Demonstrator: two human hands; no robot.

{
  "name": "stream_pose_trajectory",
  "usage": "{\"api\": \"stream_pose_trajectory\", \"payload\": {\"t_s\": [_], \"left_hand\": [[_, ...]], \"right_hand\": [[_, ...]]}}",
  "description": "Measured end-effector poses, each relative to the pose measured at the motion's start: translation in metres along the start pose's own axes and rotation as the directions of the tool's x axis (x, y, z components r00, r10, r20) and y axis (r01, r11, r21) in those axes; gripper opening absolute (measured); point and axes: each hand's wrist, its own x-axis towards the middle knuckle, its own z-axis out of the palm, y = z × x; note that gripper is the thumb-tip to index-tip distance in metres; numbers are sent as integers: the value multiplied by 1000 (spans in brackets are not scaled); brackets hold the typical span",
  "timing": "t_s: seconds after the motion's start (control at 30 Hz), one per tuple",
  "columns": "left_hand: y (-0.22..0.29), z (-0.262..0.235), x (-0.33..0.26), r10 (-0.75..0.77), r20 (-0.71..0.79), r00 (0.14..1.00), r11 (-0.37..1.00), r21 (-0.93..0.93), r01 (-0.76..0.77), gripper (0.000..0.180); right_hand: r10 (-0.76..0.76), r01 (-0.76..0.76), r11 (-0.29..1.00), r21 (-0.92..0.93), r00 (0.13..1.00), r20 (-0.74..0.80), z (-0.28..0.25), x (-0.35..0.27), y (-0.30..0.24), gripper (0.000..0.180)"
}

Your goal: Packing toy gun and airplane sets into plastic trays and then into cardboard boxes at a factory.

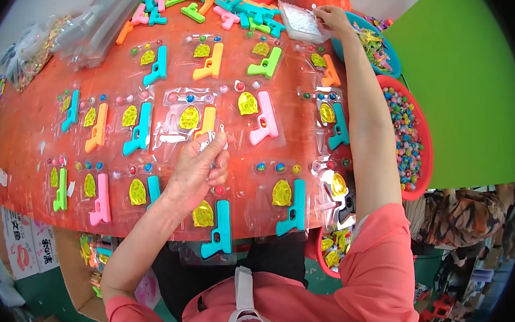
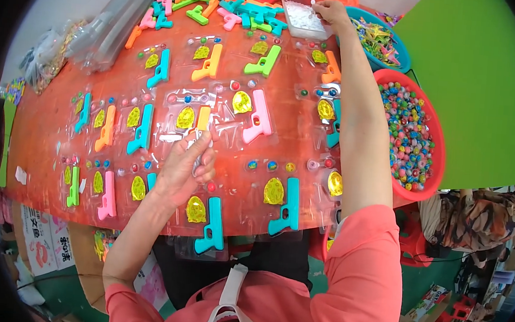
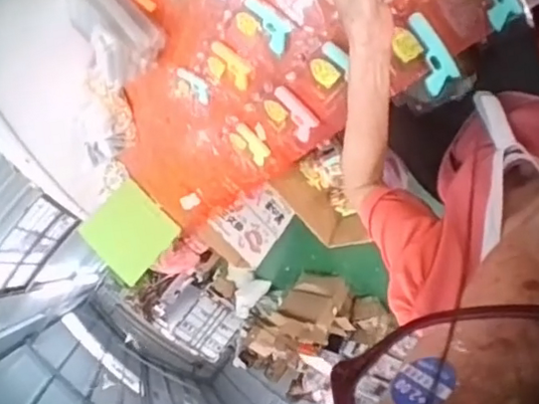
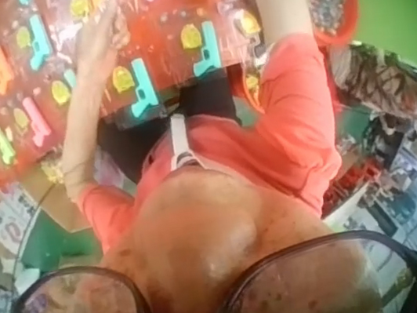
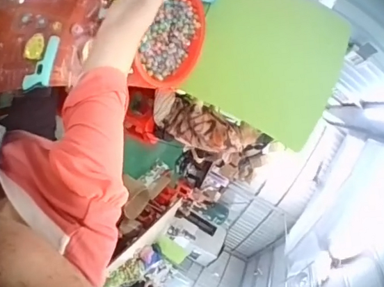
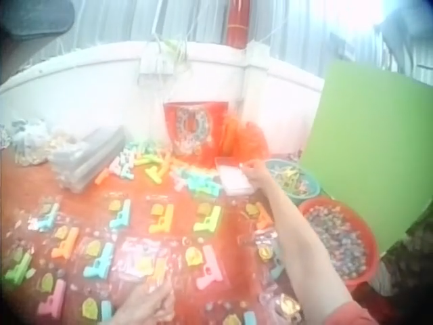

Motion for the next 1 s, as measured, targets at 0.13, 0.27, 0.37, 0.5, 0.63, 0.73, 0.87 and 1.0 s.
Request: {"api": "stream_pose_trajectory", "payload": {"t_s": [0.13,0.27,0.37,0.5,0.63,0.73,0.87,1.0], "left_hand": [[4,-3,5,86,-49,995,995,-55,-89,19],[12,-3,26,193,-44,980,968,-154,-197,19],[14,-4,37,224,-9,974,952,-211,-221,17],[6,4,31,223,49,974,933,-302,-198,18],[-7,9,19,209,65,976,939,-293,-181,13],[-24,6,5,186,51,981,926,-342,-157,14],[-41,10,-16,195,64,979,911,-382,-156,14],[-57,4,-30,239,50,970,899,-389,-202,19]], "right_hand": [[83,-135,949,283,979,186,22,-42,-45,21],[-72,-162,893,420,869,489,46,-95,-86,17],[-167,-145,894,424,771,614,65,-160,-125,18],[-219,-45,936,348,700,680,94,-246,-153,21],[-251,-6,934,357,701,668,109,-308,-161,20],[-238,-22,926,377,742,627,113,-332,-150,18],[-233,-9,916,402,802,550,119,-362,-148,16],[-213,-27,903,429,838,503,118,-386,-150,16]]}}
